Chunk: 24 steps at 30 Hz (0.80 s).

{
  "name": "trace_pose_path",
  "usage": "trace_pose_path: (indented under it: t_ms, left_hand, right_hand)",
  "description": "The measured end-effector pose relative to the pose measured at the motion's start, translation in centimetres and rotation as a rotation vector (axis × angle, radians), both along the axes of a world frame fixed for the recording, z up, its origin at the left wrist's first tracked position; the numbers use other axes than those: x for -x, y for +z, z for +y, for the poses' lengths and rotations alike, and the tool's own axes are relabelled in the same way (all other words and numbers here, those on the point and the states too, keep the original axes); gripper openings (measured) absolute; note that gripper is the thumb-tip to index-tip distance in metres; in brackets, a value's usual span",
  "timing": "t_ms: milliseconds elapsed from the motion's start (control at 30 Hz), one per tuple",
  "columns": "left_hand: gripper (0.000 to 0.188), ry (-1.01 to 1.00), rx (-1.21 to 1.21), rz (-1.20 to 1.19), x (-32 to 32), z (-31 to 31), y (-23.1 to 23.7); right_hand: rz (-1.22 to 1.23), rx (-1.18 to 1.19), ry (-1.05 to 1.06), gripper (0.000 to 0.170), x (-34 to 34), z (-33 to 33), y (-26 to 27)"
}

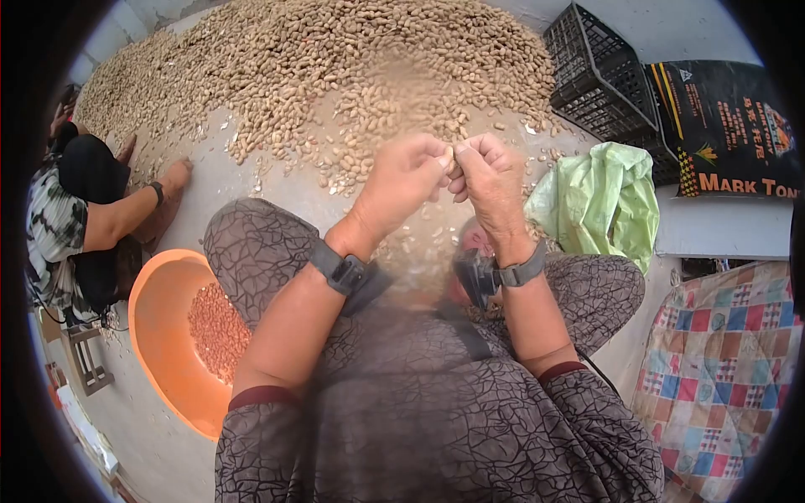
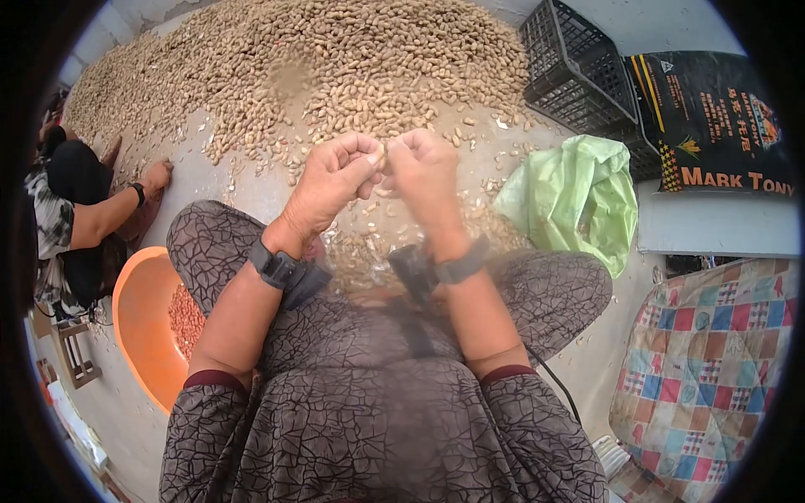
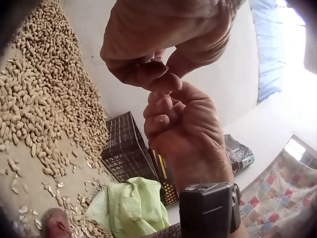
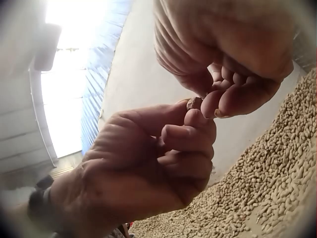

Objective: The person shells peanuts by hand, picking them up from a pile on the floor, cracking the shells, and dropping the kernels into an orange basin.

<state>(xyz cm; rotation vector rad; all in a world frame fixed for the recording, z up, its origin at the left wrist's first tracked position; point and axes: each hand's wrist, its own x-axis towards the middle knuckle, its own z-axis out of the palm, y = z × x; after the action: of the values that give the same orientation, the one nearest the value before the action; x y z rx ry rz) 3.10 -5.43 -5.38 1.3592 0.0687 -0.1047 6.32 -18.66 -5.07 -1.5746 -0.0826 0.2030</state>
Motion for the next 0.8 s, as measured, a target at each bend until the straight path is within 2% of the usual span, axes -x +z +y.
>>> trace_pose_path:
  t_ms: [67,133,167,233,267,333,467,533,667,733,800]
  left_hand:
    - [0.013,0.001,-0.011,-0.004,0.0,0.0,-0.2]
    - [0.015,-0.019,0.137,0.015,0.1,0.2,-0.4]
    - [0.015,-0.017,0.134,0.009,0.1,0.2,-0.4]
    - [0.013,0.046,0.381,0.079,0.1,0.3,-0.2]
    - [0.013,0.044,0.38,0.072,0.1,0.4,-0.2]
    - [0.012,0.115,0.42,0.016,0.1,0.8,-0.1]
    - [0.012,0.061,0.391,-0.005,0.3,0.9,0.2]
    - [0.013,0.022,0.292,0.005,0.5,0.8,0.1]
    - [0.015,0.006,0.194,-0.039,1.1,0.7,0.6]
    - [0.015,-0.03,0.032,0.008,1.4,0.6,0.8]
    - [0.015,-0.049,-0.015,0.0,1.8,0.6,0.7]
  right_hand:
    - [0.025,-0.003,0.009,0.013,-0.1,-0.1,-0.1]
    - [0.098,-0.104,-0.002,0.015,-0.3,-0.4,-0.2]
    - [0.093,-0.107,0.001,0.015,-0.5,-0.6,-0.2]
    - [0.273,-0.388,-0.016,0.017,-0.7,-1.3,-0.2]
    - [0.266,-0.389,-0.015,0.017,-0.9,-1.9,-0.5]
    - [0.296,-0.599,0.188,0.02,-1.0,-2.8,-0.7]
    - [0.327,-0.414,0.283,0.021,0.5,-3.2,1.0]
    - [0.178,-0.172,0.256,0.02,1.1,-2.6,1.9]
    - [0.11,-0.095,0.23,0.018,1.6,-2.1,1.8]
    - [0.18,-0.087,0.228,0.017,2.2,-2.2,1.6]
    - [0.176,-0.068,0.248,0.016,2.5,-2.2,1.0]
